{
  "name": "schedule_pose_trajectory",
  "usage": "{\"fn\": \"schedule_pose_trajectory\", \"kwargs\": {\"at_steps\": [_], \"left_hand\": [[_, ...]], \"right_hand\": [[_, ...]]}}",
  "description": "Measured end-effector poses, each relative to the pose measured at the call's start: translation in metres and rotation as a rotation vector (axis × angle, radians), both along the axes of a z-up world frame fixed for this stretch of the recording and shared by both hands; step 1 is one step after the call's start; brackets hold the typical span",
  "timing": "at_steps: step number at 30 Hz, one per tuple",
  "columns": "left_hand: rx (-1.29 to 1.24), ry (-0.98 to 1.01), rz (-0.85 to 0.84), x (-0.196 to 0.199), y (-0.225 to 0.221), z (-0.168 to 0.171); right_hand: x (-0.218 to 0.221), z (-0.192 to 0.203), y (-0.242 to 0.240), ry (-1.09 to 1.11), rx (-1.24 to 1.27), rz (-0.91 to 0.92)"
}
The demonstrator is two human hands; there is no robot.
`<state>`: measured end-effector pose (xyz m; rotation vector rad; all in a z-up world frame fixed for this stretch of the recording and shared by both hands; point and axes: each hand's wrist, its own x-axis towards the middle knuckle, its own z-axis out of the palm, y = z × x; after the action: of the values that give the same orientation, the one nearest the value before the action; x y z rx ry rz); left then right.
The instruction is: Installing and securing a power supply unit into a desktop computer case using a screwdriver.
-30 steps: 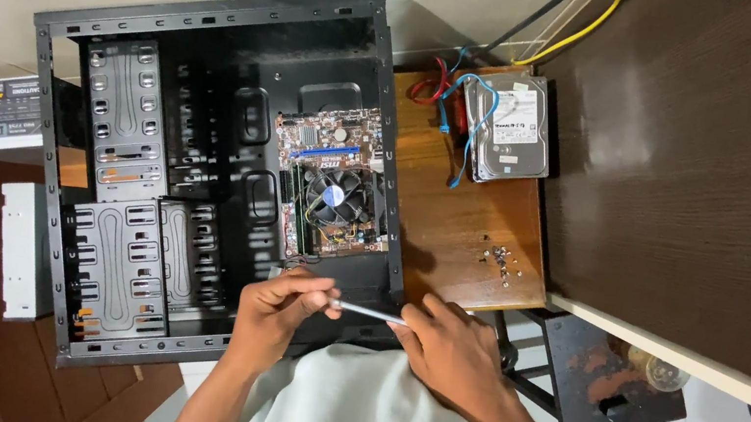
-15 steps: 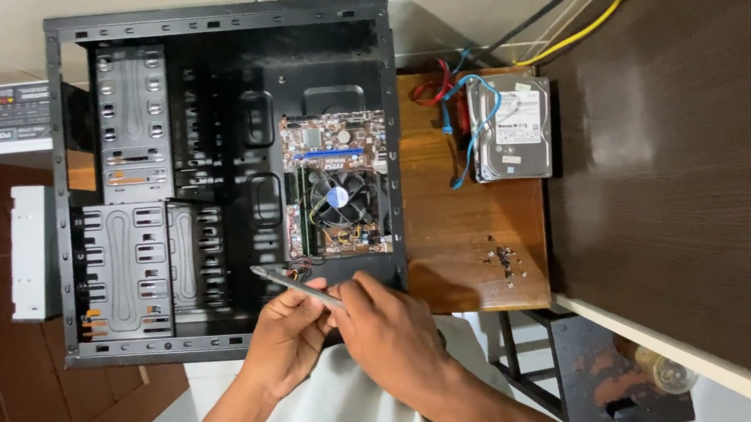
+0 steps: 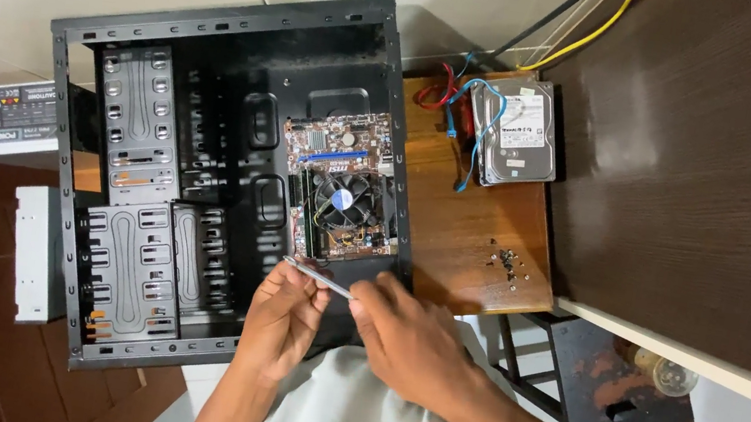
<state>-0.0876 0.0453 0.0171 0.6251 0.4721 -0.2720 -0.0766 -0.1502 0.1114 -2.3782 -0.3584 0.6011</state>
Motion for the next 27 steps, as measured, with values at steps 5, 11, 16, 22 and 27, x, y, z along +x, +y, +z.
{"fn": "schedule_pose_trajectory", "kwargs": {"at_steps": [5,11,16,22,27], "left_hand": [[-0.124,0.158,0.191,0.004,0.005,-0.017],[-0.093,0.118,0.199,0.003,0.004,-0.019],[0.050,0.105,0.196,0.000,0.004,-0.019],[0.285,-0.071,0.201,-0.005,0.007,-0.019],[0.230,-0.297,0.036,0.009,-0.002,0.002]], "right_hand": [[0.002,0.007,-0.013,-0.098,-0.008,-0.029],[0.000,0.004,-0.017,-0.001,-0.113,-0.038],[0.000,0.004,-0.018,0.008,-0.144,-0.019],[-0.001,0.001,-0.022,0.035,0.006,0.010],[0.002,-0.020,-0.036,0.032,0.301,0.000]]}}
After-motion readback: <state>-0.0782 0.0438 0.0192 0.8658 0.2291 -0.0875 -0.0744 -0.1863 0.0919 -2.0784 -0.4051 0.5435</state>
